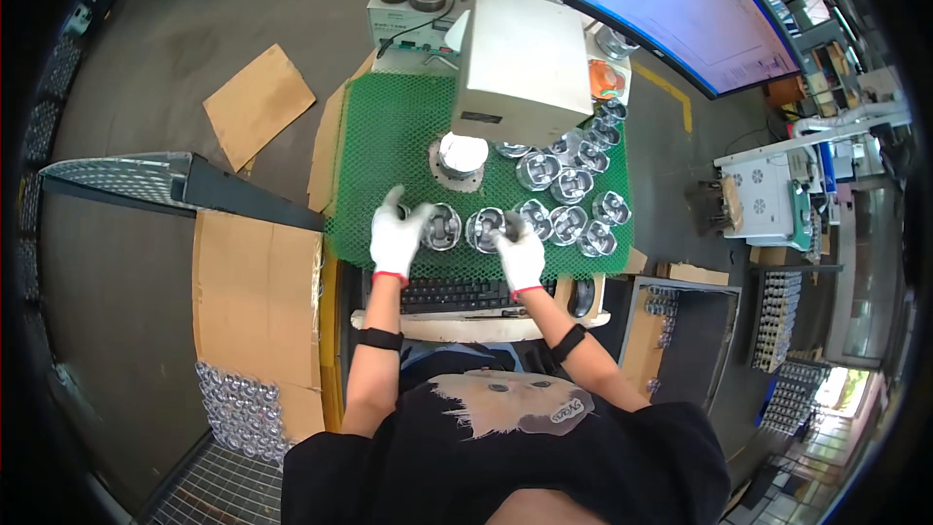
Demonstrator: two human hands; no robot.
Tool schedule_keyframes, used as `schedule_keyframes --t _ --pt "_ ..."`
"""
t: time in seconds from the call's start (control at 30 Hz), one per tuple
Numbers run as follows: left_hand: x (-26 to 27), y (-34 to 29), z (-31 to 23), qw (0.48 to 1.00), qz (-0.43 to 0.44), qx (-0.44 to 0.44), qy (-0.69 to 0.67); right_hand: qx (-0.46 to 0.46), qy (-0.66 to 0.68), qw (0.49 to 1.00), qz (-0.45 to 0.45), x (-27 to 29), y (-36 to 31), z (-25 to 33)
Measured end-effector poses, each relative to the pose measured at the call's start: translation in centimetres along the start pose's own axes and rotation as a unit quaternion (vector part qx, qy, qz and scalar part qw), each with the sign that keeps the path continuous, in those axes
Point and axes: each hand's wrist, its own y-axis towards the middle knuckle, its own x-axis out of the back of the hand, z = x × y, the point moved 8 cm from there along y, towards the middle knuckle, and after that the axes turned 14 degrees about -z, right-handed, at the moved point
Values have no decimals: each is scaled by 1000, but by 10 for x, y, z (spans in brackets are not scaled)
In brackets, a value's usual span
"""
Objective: Inspecting metal pistons using a measurement station and sorting them into a bin.
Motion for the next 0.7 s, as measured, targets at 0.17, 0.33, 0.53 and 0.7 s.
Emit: schedule_keyframes --t 0.17,0.33,0.53,0.7 --pt "79 -10 1 759 81 430 -483 115 -37 992 -37 41 -17 7" --pt "147 -34 -74 639 133 462 -600 -67 137 977 150 20 -66 27" --pt "175 -50 -97 638 221 434 -596 -213 390 804 394 -26 -139 140" --pt "163 -61 -91 723 195 371 -549 -200 461 754 423 -39 -157 192"
